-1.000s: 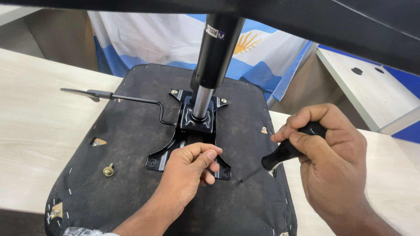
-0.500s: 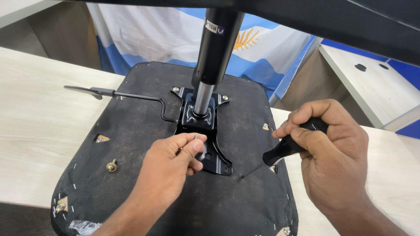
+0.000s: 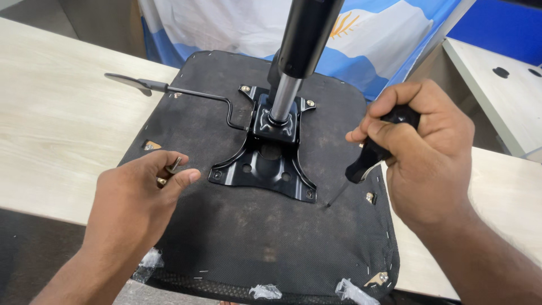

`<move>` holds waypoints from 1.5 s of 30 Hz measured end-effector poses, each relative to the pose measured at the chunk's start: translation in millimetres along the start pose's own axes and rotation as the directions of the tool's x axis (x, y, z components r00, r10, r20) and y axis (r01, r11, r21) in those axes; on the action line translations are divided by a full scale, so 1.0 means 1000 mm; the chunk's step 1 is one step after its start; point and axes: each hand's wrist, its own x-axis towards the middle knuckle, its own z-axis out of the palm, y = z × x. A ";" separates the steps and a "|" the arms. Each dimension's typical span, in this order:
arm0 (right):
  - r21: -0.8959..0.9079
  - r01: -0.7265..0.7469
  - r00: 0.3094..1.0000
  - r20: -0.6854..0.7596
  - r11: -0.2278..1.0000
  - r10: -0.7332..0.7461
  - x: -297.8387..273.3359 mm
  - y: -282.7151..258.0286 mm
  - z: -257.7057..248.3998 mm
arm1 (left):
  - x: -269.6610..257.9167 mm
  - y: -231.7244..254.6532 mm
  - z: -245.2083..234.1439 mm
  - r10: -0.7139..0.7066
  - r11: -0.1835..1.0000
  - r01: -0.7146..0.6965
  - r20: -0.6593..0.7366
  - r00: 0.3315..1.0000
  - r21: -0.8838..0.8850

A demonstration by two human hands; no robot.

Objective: The person uses a screwdriver to remove screws from the underside of an office chair seat, detaching the metal mounting bracket and gas lift assembly. The bracket and screws are placed on the table as the seat is separated from the lift.

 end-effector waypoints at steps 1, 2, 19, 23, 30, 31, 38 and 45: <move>0.008 -0.016 1.000 -0.014 1.000 0.016 0.002 0.001 -0.001 | 0.001 -0.005 -0.001 -0.007 0.998 0.006 0.019 1.000 0.060; 0.016 -0.030 0.999 -0.028 0.999 0.030 0.004 0.002 -0.002 | 0.003 -0.009 -0.003 -0.013 0.993 0.009 0.037 0.999 0.120; 0.075 0.009 0.997 -0.073 0.997 -0.003 -0.004 0.005 -0.018 | 0.008 -0.020 -0.008 -0.098 0.883 0.052 0.075 0.992 0.466; 0.078 -0.009 0.996 -0.082 0.997 0.016 -0.005 0.001 -0.014 | 0.008 -0.024 -0.010 -0.101 0.899 0.057 0.077 0.992 0.434; -0.049 -0.193 0.978 -0.094 0.980 0.188 0.012 -0.012 -0.002 | 0.007 -0.030 -0.011 -0.131 0.945 0.096 0.094 0.987 0.313; -0.006 -0.188 0.978 -0.087 0.982 0.187 0.015 -0.014 0.000 | 0.008 -0.031 -0.011 -0.122 0.944 0.084 0.100 0.987 0.318; -0.234 -0.178 0.979 -0.140 0.956 0.148 0.011 -0.019 0.019 | 0.009 -0.034 -0.014 -0.013 0.975 -0.001 0.060 0.998 0.224; -0.305 -0.136 0.987 -0.125 0.943 0.102 -0.021 -0.001 0.027 | -0.018 -0.028 0.019 0.061 0.995 -0.069 0.103 0.993 0.073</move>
